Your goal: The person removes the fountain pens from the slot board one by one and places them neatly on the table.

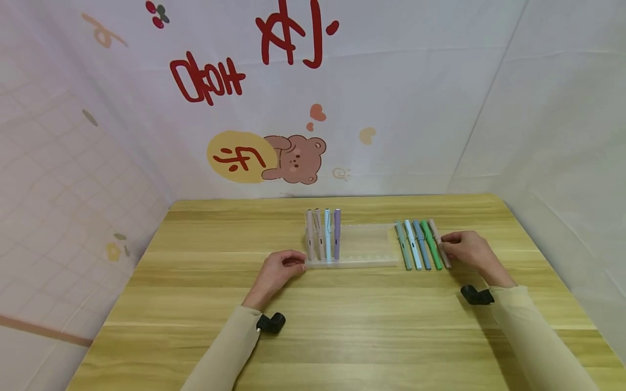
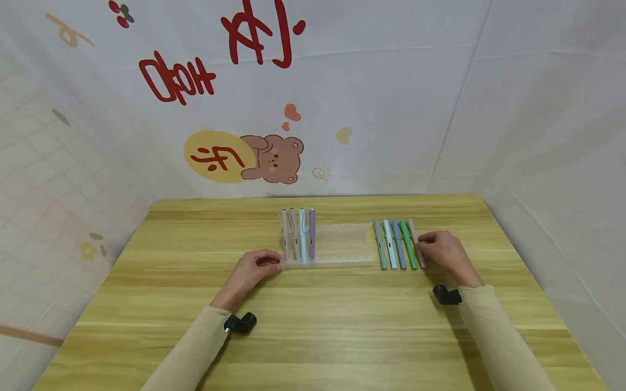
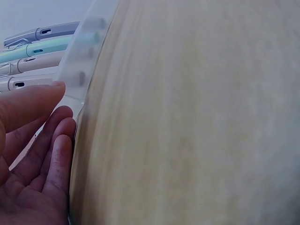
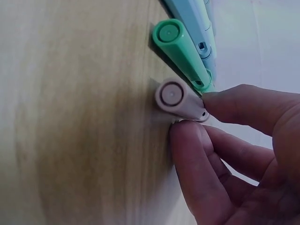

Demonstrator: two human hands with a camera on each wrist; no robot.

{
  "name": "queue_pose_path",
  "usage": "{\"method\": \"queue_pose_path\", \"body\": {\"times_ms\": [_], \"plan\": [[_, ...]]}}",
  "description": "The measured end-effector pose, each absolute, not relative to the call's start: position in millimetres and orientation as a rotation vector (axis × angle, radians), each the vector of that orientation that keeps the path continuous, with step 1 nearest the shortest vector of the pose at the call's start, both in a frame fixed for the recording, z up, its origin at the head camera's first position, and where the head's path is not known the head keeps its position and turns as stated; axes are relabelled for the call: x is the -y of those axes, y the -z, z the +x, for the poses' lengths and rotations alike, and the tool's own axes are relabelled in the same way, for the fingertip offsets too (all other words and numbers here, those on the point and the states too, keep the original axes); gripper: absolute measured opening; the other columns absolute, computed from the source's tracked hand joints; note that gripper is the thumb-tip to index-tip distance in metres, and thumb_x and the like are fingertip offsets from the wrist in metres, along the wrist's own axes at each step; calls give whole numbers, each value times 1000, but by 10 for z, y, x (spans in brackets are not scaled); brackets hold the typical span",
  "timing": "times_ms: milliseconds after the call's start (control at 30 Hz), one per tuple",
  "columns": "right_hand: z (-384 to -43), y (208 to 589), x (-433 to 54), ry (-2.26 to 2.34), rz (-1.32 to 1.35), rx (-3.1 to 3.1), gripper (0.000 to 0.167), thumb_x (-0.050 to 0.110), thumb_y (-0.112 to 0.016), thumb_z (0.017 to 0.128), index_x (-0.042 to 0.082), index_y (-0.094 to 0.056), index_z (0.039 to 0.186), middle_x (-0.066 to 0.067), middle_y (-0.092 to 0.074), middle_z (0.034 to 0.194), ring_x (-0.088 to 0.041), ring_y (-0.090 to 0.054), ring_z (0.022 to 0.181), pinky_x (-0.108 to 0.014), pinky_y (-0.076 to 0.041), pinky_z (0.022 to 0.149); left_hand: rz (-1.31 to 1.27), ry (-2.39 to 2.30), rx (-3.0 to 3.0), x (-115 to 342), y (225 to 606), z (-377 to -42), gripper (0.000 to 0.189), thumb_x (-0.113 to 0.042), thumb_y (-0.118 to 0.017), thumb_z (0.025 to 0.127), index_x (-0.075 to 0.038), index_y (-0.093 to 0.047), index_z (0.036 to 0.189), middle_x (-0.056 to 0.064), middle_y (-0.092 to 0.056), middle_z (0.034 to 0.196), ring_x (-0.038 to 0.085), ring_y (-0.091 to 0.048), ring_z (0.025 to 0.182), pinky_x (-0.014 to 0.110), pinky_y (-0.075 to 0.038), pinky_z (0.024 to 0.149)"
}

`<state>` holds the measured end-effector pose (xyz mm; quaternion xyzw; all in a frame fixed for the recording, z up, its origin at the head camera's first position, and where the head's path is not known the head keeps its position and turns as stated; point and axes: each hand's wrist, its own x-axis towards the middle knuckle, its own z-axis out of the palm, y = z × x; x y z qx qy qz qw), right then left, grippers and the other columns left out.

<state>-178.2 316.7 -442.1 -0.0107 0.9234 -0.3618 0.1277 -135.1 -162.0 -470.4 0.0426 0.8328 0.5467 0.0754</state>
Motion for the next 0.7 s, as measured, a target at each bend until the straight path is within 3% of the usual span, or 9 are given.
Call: {"method": "queue_pose_path", "body": {"times_ms": [367, 533, 600, 700], "plan": [[-1743, 4419, -3172, 1048, -18, -2764, 57, 29, -58, 105, -15, -51, 141, -30, -68, 120, -30, -73, 93, -42, -57, 80, 134, -1663, -2489, 1655, 4740, -1351, 18, -8, -78, 91, -8, -78, 110, 3, -75, 100, 14, -69, 92, 31, -53, 84], [-1664, 4343, -3164, 1093, -23, -2846, 61, 34, -53, 107, -12, -47, 146, -31, -62, 128, -36, -69, 103, -28, -53, 74, 141, -1667, -2482, 1648, 4733, -1359, 18, -9, -78, 91, -8, -78, 109, 3, -75, 100, 14, -69, 92, 31, -53, 84], [-1628, 4303, -3142, 1152, -47, -2876, 60, 34, -53, 107, -11, -48, 146, -30, -61, 130, -29, -69, 104, -21, -51, 73, 147, -1660, -2486, 1644, 4733, -1364, 18, -10, -78, 91, -9, -78, 110, 2, -75, 101, 14, -69, 92, 31, -53, 85], [-1576, 4234, -3082, 1275, -77, -2898, 57, 36, -55, 108, -6, -50, 147, -27, -62, 130, -5, -66, 100, -13, -49, 74, 157, -1654, -2493, 1639, 4735, -1376, 18, -10, -78, 91, -9, -78, 109, 2, -75, 101, 14, -69, 93, 32, -53, 85]]}}
